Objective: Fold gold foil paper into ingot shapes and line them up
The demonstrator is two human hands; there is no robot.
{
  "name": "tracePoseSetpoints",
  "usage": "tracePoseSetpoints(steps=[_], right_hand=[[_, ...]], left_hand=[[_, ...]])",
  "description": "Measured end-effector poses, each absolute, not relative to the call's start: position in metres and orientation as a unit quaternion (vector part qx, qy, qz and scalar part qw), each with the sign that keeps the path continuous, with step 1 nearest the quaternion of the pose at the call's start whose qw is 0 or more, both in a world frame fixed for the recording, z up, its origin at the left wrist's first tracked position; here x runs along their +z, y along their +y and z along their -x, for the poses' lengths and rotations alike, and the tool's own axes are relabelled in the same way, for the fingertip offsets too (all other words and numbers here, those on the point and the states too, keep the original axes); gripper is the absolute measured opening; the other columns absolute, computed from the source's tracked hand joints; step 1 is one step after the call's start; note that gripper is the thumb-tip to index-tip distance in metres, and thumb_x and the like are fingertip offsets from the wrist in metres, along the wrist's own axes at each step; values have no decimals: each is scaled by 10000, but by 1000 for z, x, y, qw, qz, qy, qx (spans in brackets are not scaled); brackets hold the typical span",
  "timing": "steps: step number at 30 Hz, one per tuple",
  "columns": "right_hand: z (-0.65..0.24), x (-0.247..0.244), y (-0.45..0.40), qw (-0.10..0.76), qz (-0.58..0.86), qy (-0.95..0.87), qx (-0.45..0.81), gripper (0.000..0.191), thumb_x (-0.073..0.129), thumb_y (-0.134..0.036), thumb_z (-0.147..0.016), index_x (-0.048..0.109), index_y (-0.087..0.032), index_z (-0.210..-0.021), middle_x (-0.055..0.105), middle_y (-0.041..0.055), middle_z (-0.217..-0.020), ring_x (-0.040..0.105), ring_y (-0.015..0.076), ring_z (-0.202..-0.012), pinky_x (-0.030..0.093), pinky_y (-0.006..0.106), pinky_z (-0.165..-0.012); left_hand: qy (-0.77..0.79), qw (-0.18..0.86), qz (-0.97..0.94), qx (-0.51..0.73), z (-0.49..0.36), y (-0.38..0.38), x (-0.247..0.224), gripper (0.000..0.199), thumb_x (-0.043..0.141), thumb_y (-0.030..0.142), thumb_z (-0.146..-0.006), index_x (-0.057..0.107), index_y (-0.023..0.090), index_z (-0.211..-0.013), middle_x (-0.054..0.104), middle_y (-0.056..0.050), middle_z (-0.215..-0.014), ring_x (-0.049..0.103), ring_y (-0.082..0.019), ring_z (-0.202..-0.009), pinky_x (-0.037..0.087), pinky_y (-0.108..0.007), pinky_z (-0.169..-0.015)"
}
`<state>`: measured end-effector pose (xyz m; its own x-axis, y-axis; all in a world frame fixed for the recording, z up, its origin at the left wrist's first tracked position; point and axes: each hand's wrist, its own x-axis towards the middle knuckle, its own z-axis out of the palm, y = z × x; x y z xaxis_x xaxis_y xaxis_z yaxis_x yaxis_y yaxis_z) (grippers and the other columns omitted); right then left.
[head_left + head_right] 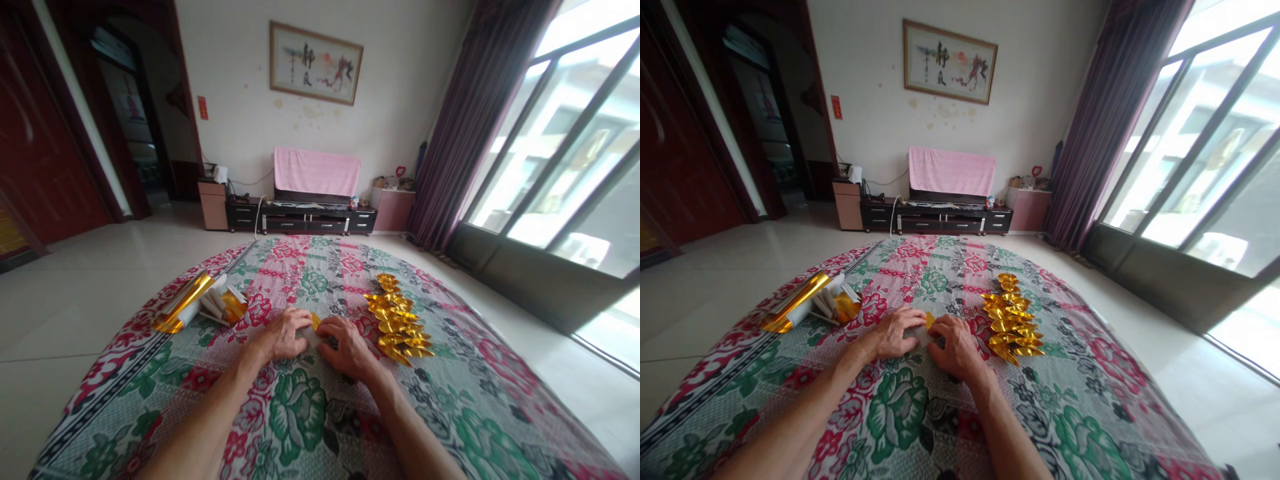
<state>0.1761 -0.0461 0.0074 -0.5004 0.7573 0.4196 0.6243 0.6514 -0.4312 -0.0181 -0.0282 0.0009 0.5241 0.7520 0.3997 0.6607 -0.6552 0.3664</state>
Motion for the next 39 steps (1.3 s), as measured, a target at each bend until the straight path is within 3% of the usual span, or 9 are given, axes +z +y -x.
tracePoseSetpoints(steps=[10, 18, 26, 33, 39], right_hand=[[-176, 7, -45, 295, 401, -859, 122, 229, 623, -158, -673, 617, -219, -894, 596, 23, -986, 535, 175, -923, 380, 318, -849], [-156, 3, -59, 310, 483, -818, 41, 248, 656, -377, -689, 576, -197, -839, 555, 44, -875, 497, 200, -859, 350, 319, -783], [-160, 6, -55, 293, 471, -831, 32, 140, 537, -177, -743, 576, -204, -874, 584, 28, -880, 496, 179, -872, 299, 302, -810], [-170, 8, -49, 297, 454, -838, 56, 277, 452, -77, -680, 585, -212, -882, 622, 21, -935, 504, 186, -922, 272, 331, -874], [-171, 10, -50, 292, 449, -843, 51, 254, 500, -123, -683, 596, -220, -897, 624, 26, -964, 506, 196, -942, 284, 344, -879]], left_hand=[[402, 85, -866, 284, 20, -25, -2, 284, 604, 198, -691, 659, 204, -970, 635, -32, -1061, 536, -187, -990, 402, -342, -943], [409, 74, -864, 285, 18, -27, -2, 293, 549, 135, -697, 659, 191, -963, 642, -39, -1062, 554, -184, -984, 394, -345, -960], [405, 64, -860, 302, 22, -21, -5, 454, 413, 0, -685, 651, 202, -1014, 661, -26, -1003, 547, -169, -952, 430, -324, -910], [397, 94, -851, 331, 24, -21, -3, 330, 425, 40, -749, 698, 196, -852, 678, -23, -875, 571, -147, -875, 458, -270, -832], [393, 115, -855, 319, 19, -26, 2, 288, 443, 80, -778, 702, 199, -823, 665, -16, -860, 592, -121, -819, 458, -225, -775]])
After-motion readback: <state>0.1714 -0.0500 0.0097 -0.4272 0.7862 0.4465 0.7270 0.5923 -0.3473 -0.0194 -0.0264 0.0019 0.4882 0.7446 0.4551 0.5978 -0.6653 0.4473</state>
